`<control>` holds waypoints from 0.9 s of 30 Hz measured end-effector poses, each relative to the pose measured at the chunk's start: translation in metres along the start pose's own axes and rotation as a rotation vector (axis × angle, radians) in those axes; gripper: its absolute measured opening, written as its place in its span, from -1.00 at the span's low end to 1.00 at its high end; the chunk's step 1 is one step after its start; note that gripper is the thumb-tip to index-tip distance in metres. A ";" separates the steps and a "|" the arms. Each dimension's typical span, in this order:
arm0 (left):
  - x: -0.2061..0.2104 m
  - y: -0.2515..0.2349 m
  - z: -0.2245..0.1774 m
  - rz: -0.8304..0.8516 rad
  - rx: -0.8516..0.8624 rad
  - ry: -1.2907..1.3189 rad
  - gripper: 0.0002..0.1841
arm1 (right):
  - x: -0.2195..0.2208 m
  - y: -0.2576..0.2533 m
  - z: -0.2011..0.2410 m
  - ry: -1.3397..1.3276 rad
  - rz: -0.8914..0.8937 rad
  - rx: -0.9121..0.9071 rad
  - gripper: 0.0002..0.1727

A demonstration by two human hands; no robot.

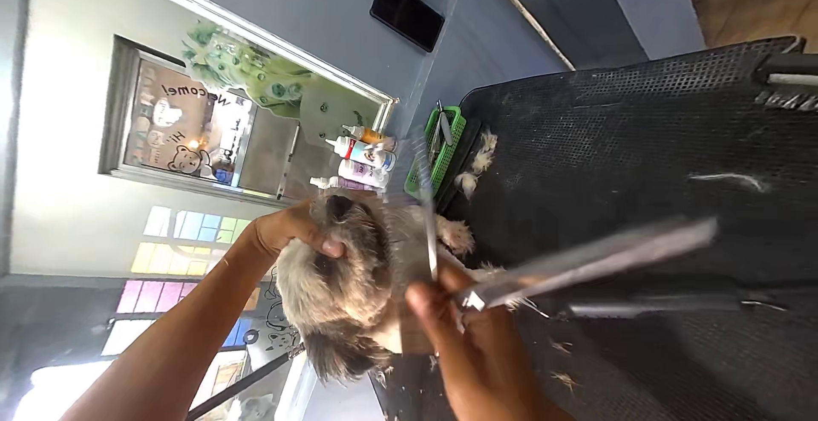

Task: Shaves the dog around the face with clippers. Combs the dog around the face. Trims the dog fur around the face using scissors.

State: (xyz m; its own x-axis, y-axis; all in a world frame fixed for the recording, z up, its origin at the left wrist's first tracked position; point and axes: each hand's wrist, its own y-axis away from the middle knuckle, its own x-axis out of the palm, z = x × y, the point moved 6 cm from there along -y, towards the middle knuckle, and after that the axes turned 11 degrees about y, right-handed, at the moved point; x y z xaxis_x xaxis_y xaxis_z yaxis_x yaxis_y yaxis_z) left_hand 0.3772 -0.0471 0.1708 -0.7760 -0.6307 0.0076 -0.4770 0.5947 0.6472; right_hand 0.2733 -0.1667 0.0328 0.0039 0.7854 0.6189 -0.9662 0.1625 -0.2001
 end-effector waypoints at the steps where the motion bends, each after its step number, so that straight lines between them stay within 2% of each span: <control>1: -0.003 0.001 0.002 -0.013 -0.022 0.009 -0.63 | -0.005 -0.002 -0.007 0.071 -0.093 0.088 -0.68; 3: -0.004 0.003 0.003 -0.050 -0.045 0.012 -0.65 | -0.007 -0.008 -0.018 0.210 -0.130 0.221 -0.69; 5: -0.006 0.002 0.003 -0.076 -0.058 0.005 -0.66 | 0.002 -0.011 -0.019 0.254 -0.058 0.232 -0.73; 7: -0.006 0.003 0.004 -0.043 -0.055 0.006 -0.66 | 0.014 -0.010 -0.011 0.241 0.065 0.207 -0.74; 10: -0.006 0.003 0.004 -0.006 -0.030 0.030 -0.63 | 0.026 -0.008 0.002 -0.007 0.201 0.055 -0.69; 12: -0.009 0.004 0.005 0.005 -0.035 0.040 -0.60 | 0.019 -0.007 0.003 -0.116 0.121 0.037 -0.70; 15: 0.000 0.001 0.001 0.049 -0.025 0.058 -0.64 | 0.003 -0.006 -0.012 0.064 -0.132 0.192 -0.74; 17: -0.001 0.003 0.000 0.048 -0.016 0.055 -0.66 | 0.004 -0.006 -0.015 0.200 -0.123 0.202 -0.74; 19: -0.002 0.003 0.001 0.049 -0.018 0.052 -0.67 | 0.011 -0.005 -0.009 0.254 -0.029 0.175 -0.73; 21: -0.013 0.008 0.007 0.038 -0.017 0.021 -0.67 | 0.020 -0.002 0.002 0.200 0.111 0.168 -0.69; 23: -0.038 0.016 0.017 0.057 0.019 0.006 -0.62 | 0.022 -0.001 0.010 0.021 0.173 0.084 -0.69; 25: -0.038 0.018 0.017 0.046 0.018 -0.019 -0.62 | 0.019 0.000 0.011 -0.092 0.136 -0.010 -0.69; 27: -0.020 0.014 0.009 0.023 -0.012 -0.040 -0.64 | 0.014 -0.002 0.003 -0.028 0.013 0.045 -0.71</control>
State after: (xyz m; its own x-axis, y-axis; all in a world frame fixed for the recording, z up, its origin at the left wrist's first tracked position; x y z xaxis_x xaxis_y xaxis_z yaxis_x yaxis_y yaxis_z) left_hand 0.3823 -0.0219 0.1729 -0.8028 -0.5962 -0.0079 -0.4541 0.6027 0.6561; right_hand 0.2743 -0.1579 0.0438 -0.0157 0.7703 0.6375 -0.9768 0.1245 -0.1744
